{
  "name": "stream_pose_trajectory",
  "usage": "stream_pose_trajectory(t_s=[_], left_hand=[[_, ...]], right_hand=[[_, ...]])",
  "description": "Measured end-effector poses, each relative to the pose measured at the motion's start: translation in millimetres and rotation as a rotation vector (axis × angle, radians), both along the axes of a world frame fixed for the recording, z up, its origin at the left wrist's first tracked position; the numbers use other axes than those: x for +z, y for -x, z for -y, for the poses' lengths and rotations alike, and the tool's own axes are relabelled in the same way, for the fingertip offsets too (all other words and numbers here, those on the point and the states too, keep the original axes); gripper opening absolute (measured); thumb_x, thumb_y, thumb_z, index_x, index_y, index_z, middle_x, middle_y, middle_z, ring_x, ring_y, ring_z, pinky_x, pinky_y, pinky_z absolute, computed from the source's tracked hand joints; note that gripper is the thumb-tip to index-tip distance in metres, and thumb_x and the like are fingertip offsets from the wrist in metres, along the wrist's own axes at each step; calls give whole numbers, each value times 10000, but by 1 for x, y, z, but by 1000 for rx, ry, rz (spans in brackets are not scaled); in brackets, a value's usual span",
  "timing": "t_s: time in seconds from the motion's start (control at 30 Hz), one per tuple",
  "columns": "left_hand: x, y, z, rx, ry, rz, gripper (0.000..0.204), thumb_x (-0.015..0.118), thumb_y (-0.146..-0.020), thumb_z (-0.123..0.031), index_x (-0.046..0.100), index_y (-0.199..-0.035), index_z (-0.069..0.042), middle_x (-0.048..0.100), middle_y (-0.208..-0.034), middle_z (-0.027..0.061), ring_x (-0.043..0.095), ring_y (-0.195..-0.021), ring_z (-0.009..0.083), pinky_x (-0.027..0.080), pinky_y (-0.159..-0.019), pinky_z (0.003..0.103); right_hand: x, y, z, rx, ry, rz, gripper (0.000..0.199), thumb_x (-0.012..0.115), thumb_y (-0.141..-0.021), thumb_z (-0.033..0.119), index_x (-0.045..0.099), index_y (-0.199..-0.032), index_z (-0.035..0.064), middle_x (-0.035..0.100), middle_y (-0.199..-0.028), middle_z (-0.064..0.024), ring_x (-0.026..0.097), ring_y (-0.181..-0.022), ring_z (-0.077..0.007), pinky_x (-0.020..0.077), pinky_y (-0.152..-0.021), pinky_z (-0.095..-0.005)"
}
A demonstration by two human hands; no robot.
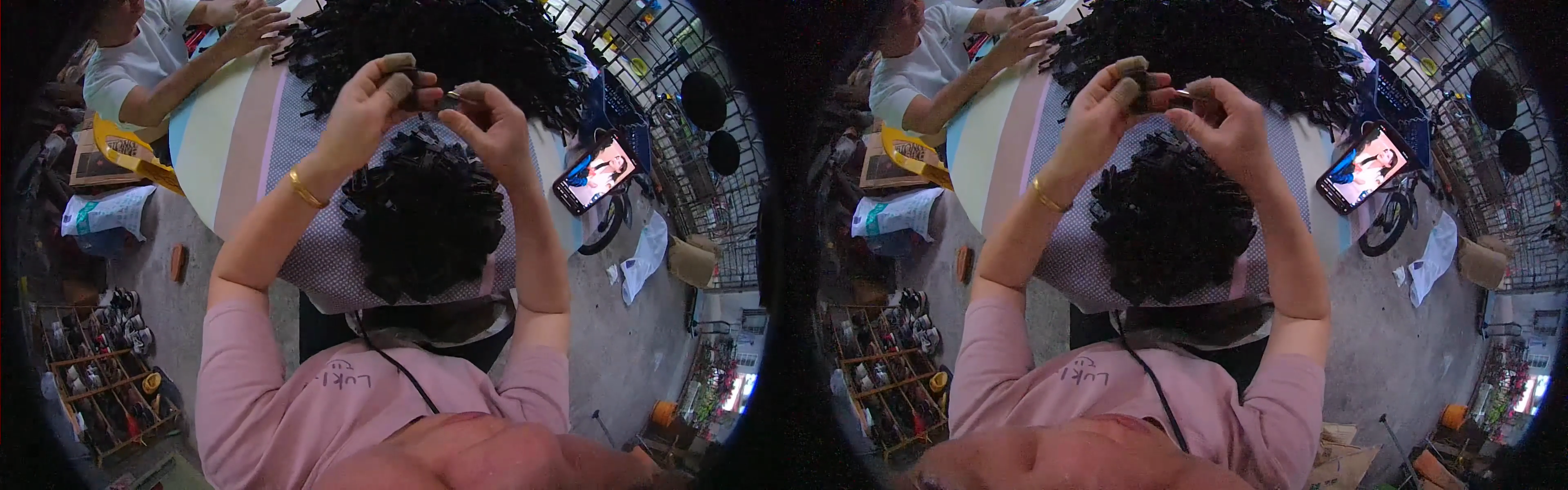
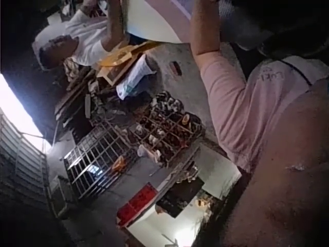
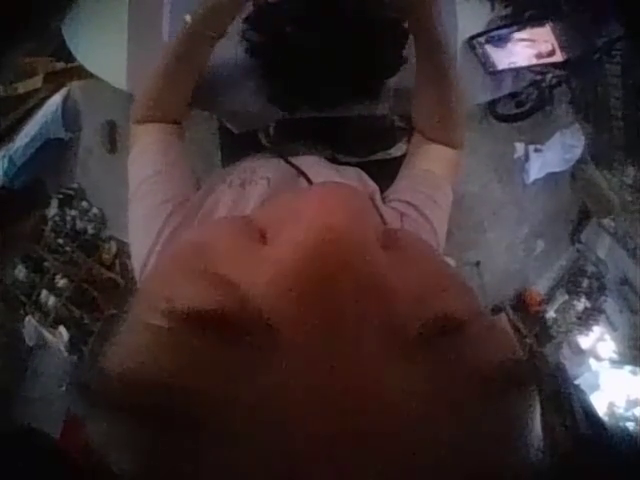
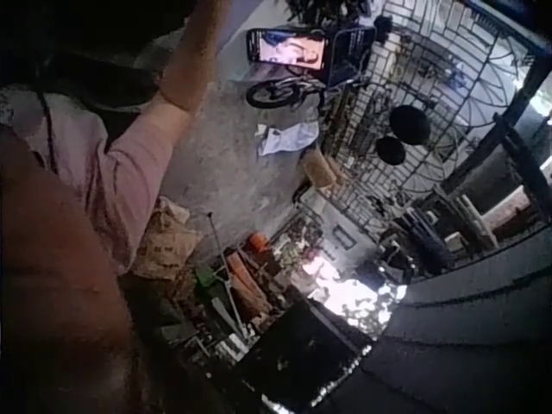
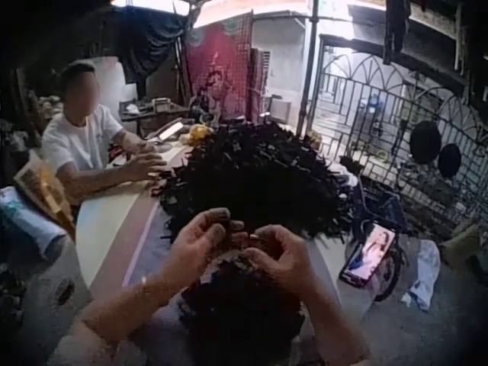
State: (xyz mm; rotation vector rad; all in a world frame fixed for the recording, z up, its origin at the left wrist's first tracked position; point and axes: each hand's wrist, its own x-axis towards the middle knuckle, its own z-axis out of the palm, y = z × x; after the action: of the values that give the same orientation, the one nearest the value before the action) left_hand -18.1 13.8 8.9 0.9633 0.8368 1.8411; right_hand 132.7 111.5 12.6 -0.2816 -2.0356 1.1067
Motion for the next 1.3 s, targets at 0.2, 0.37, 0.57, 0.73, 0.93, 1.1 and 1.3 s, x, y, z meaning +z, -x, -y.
stream_pose_trajectory(t_s=[0.2,0.37,0.57,0.73,0.93,1.1,1.3], left_hand=[[-13,9,-5,-316,-28,211,277,424,-907,-121,438,-1164,-17,541,-1052,137,568,-971,244,488,-853,345],[-4,-4,3,-246,78,-26,316,468,-886,-103,436,-1189,-17,543,-1032,110,576,-933,204,494,-842,350],[3,-17,11,-28,-30,-695,399,572,-798,-81,451,-1168,7,560,-1022,105,577,-889,158,493,-794,277],[-4,-13,7,4,26,-579,415,598,-787,-48,446,-1171,-6,557,-1026,87,557,-914,131,478,-808,257],[-5,-10,5,58,48,-431,352,629,-779,-67,492,-1101,-21,590,-946,75,579,-856,121,497,-768,250],[-5,-15,6,127,26,-533,329,627,-782,-61,501,-1084,-26,594,-928,58,579,-835,108,495,-754,240],[-7,-13,7,185,-16,-560,228,614,-777,-18,542,-994,-21,604,-887,49,582,-812,101,494,-723,223]], right_hand=[[3,-3,4,121,39,-111,253,673,-748,81,581,-974,16,619,-850,-51,589,-771,-105,497,-719,-229],[8,-6,6,103,112,-76,218,683,-735,78,588,-926,30,617,-817,-39,594,-772,-95,503,-727,-238],[3,-4,-1,88,174,84,218,711,-718,131,577,-866,43,590,-751,3,569,-716,-75,470,-664,-204],[11,-4,5,81,301,127,172,639,-785,170,587,-889,44,554,-698,25,491,-583,-36,397,-522,-162],[7,-3,7,120,462,176,179,547,-847,161,610,-918,9,551,-680,19,465,-556,-31,366,-482,-170],[0,1,10,65,344,148,175,549,-840,132,620,-895,-18,578,-677,1,514,-599,-50,421,-524,-192],[-3,5,22,66,389,78,159,535,-851,115,627,-892,-9,557,-638,10,482,-573,-33,393,-501,-181]])
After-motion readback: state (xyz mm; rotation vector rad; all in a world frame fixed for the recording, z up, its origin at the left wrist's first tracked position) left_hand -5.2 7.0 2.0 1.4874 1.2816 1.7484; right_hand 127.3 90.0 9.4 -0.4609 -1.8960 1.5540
